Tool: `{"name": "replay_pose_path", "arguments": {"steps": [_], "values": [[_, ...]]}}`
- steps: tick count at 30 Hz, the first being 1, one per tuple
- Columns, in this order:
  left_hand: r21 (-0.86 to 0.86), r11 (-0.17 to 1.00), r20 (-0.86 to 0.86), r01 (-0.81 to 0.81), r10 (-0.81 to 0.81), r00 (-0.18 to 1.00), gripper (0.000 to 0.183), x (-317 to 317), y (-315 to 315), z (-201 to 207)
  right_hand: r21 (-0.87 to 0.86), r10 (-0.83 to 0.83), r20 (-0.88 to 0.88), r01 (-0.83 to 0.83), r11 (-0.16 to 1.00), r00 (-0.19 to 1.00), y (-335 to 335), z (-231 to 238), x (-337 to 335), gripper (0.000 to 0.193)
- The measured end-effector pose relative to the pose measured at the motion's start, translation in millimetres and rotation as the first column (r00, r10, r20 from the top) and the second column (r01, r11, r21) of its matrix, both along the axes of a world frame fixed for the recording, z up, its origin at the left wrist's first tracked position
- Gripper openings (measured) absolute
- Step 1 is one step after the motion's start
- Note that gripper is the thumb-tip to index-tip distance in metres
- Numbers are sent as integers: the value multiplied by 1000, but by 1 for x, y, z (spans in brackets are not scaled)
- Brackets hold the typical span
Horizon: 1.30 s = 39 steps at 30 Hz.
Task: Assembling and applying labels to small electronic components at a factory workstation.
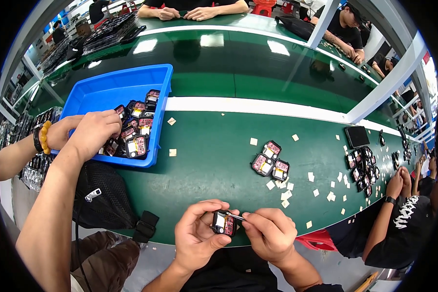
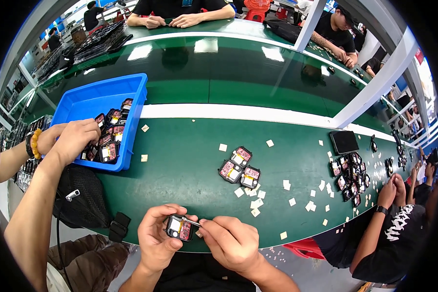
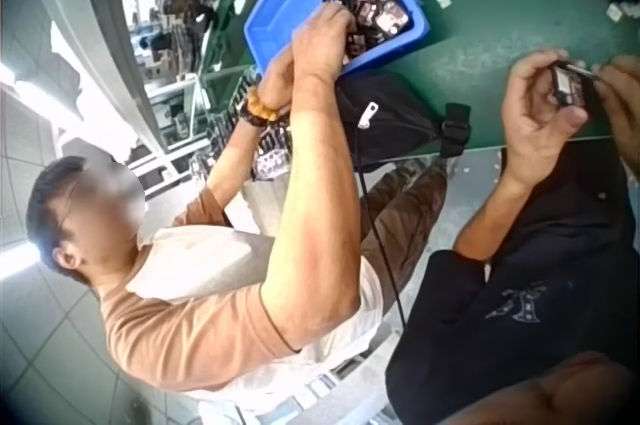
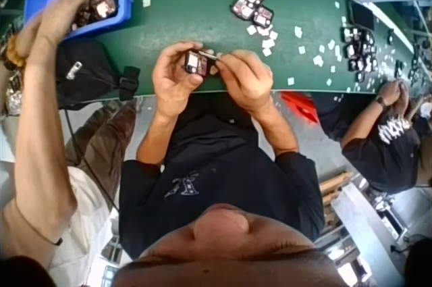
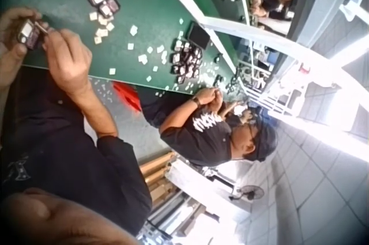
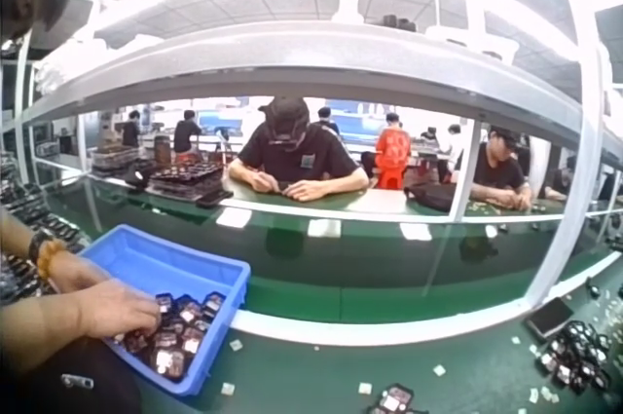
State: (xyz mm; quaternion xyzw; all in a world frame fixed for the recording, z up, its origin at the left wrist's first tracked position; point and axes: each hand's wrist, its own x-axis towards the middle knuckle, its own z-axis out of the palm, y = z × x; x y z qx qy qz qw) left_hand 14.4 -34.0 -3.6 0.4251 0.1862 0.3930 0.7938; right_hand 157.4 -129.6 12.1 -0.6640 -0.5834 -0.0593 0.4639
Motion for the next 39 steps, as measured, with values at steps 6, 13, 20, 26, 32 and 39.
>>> {"name": "replay_pose_path", "arguments": {"steps": [6,13,20,26,32,39], "values": [[58,993,121,99,-105,987,61,-5,6,-10,-92,24,-91,-32,995,996,-1,8,2,13],[68,992,103,103,-110,989,61,-6,4,-10,-81,4,-37,-7,997,999,-2,2,-2,14],[38,998,64,49,-51,997,61,-6,1,-5,-21,-15,72,16,1000,997,0,-2,-6,21],[53,998,40,21,-24,999,60,-7,2,-9,-53,-3,150,11,999,989,2,0,-5,22],[157,987,59,-18,8,998,60,-16,21,1,-163,-72,-49,63,985,996,9,2,11,23],[311,926,-49,-215,242,969,60,-22,76,30,-381,-321,221,384,841,921,18,1,14,42]]}}
